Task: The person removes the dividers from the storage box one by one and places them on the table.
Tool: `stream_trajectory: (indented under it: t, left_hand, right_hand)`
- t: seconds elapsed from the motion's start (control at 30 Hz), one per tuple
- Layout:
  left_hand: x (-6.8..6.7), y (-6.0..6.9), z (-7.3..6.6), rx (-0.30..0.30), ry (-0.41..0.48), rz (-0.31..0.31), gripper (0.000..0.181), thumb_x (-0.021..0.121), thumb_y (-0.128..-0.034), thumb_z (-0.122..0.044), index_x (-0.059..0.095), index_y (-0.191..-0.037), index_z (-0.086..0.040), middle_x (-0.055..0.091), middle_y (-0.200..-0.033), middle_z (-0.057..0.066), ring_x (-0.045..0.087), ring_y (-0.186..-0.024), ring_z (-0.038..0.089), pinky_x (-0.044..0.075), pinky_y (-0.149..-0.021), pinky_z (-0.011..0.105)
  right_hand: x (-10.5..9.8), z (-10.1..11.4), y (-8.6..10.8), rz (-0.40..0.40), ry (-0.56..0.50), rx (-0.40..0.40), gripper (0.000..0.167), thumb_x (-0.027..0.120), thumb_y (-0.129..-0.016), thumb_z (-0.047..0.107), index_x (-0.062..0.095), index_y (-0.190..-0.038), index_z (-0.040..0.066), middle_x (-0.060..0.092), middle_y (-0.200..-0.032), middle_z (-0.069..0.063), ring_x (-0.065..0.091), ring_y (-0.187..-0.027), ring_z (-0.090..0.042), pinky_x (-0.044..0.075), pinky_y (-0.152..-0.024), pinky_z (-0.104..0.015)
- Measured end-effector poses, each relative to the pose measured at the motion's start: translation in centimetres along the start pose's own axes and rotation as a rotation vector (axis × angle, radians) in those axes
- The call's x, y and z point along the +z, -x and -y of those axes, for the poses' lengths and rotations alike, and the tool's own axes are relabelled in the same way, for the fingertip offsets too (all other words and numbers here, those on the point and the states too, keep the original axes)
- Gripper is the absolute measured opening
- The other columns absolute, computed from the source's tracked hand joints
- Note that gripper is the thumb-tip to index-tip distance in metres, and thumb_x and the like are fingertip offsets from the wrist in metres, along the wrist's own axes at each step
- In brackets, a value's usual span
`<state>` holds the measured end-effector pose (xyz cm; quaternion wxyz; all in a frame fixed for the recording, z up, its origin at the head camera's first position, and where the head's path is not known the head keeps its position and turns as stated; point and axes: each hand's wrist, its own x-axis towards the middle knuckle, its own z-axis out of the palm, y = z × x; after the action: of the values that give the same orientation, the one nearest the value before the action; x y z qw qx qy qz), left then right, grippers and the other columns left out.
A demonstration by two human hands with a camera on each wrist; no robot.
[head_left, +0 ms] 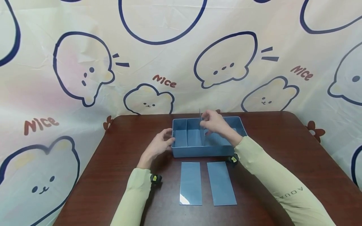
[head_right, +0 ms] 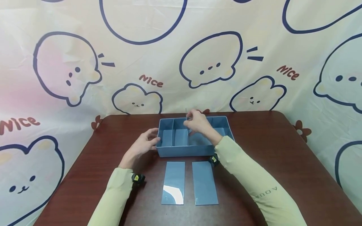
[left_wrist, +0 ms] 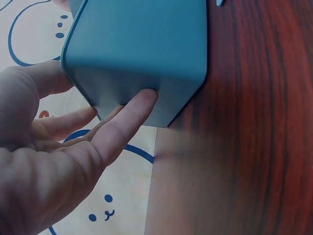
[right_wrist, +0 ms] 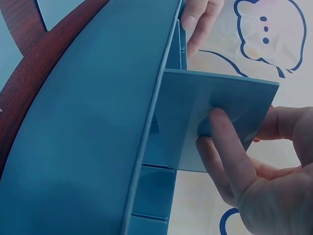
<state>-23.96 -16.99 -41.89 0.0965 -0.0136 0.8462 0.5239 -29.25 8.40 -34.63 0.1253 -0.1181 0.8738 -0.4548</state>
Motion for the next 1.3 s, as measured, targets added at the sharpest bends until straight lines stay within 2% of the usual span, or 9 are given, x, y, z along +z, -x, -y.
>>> stream_trajectory:
  t: [0.5, 0.73, 0.83, 1.03, 1.13, 1.3]
  left_hand:
    - [0.0, -0.1, 0.0, 0.003, 0.012, 0.015, 0.055, 0.059, -0.0983, -0.024, 0.037, -0.149, -0.020, 0.051, -0.141, 0.014, 0.059, -0.120, 0.031, 0.057, -0.092, 0.044]
    - [-0.2, 0.0, 0.1, -0.005, 0.024, 0.021, 0.055, 0.059, -0.0983, -0.025, 0.037, -0.149, -0.021, 0.051, -0.140, 0.011, 0.059, -0.120, 0.030, 0.057, -0.093, 0.044]
    - [-0.3, 0.0, 0.1, -0.002, 0.025, 0.021, 0.055, 0.059, -0.0982, -0.025, 0.038, -0.149, -0.021, 0.051, -0.140, 0.011, 0.060, -0.120, 0.030, 0.057, -0.092, 0.044]
    - [-0.2, -0.1, 0.0, 0.030, 0.017, 0.045, 0.056, 0.059, -0.0984, -0.024, 0.037, -0.150, -0.020, 0.051, -0.140, 0.013, 0.062, -0.116, 0.031, 0.057, -0.092, 0.044]
    - [-0.1, 0.0, 0.1, 0.039, 0.018, 0.043, 0.057, 0.059, -0.0985, -0.024, 0.036, -0.150, -0.018, 0.052, -0.140, 0.013, 0.062, -0.116, 0.031, 0.057, -0.092, 0.044]
    - [-0.1, 0.2, 0.1, 0.039, 0.031, 0.036, 0.056, 0.058, -0.0988, -0.023, 0.036, -0.150, -0.016, 0.052, -0.139, 0.014, 0.061, -0.118, 0.033, 0.057, -0.091, 0.044]
  right_hand:
    - [-0.8, 0.1, 0.2, -0.001, -0.019, 0.002, 0.040, 0.059, -0.092, 0.012, 0.048, -0.130, 0.002, 0.058, -0.117, -0.021, 0.062, -0.107, -0.043, 0.062, -0.065, -0.034]
    - [-1.1, 0.0, 0.5, -0.028, 0.017, -0.039, 0.035, 0.059, -0.092, 0.011, 0.054, -0.126, 0.003, 0.063, -0.112, -0.020, 0.064, -0.094, -0.031, 0.060, -0.066, -0.033]
    - [-0.5, -0.4, 0.6, 0.015, -0.003, -0.050, 0.034, 0.058, -0.094, 0.008, 0.054, -0.128, 0.003, 0.065, -0.109, -0.022, 0.066, -0.087, -0.029, 0.061, -0.066, -0.037]
    - [1.7, -1.4, 1.4, 0.142, 0.090, -0.079, 0.041, 0.054, -0.096, 0.009, 0.052, -0.137, 0.012, 0.065, -0.116, -0.021, 0.071, -0.083, -0.024, 0.061, -0.062, -0.035]
    - [2.1, -1.7, 1.4, 0.171, -0.021, -0.053, 0.040, 0.051, -0.098, 0.014, 0.051, -0.138, 0.009, 0.065, -0.115, -0.024, 0.072, -0.083, -0.026, 0.062, -0.063, -0.036]
    - [2.2, -2.1, 0.3, 0.166, -0.195, 0.032, 0.041, 0.051, -0.102, 0.031, 0.055, -0.132, 0.004, 0.066, -0.112, -0.026, 0.072, -0.079, -0.026, 0.062, -0.067, -0.038]
